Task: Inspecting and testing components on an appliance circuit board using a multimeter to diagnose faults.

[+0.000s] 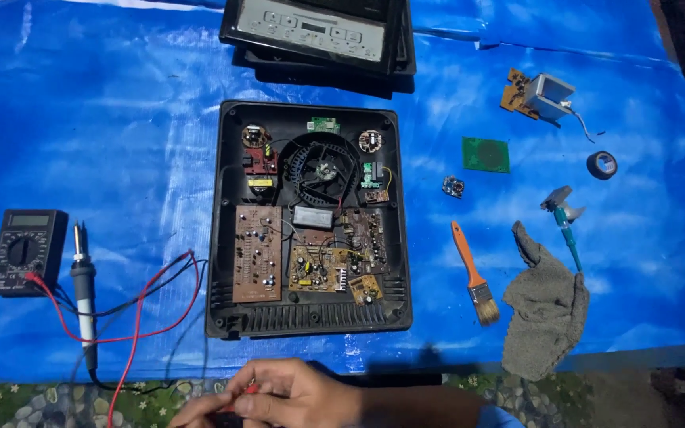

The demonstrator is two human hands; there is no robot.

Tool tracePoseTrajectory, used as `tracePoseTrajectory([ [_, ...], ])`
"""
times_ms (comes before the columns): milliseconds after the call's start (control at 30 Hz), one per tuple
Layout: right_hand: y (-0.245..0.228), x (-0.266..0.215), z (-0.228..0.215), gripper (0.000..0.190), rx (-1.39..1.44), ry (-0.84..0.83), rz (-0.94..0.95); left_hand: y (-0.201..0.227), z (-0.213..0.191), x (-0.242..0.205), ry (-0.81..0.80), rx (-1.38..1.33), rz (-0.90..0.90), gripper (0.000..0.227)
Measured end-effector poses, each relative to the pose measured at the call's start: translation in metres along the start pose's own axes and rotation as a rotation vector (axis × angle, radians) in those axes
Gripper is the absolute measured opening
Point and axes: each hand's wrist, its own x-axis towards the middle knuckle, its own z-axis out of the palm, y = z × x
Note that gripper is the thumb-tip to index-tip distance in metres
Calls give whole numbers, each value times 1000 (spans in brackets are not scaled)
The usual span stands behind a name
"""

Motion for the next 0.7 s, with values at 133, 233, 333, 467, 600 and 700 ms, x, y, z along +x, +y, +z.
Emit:
tracePoseTrajectory([
  [133,-30,-3,2,61,-246,-2,18,41,-4,31,20,-645,-670,55],
  [233,-59,-8,2,69,-510,-34,-33,87,6,26,-161,-483,-265,66],
  [333,-77,-10,-3,66,-784,-33,-114,159,11,33,-149,-73,285,54],
  [467,-90,-11,-18,39,-1157,98,-370,291,49,48,235,422,321,50],
  [600,-121,-20,-11,21,-1245,199,-491,336,75,81,363,145,552,23],
  [700,-127,-20,-23,20,-1282,189,-511,347,93,97,389,-585,522,20],
])
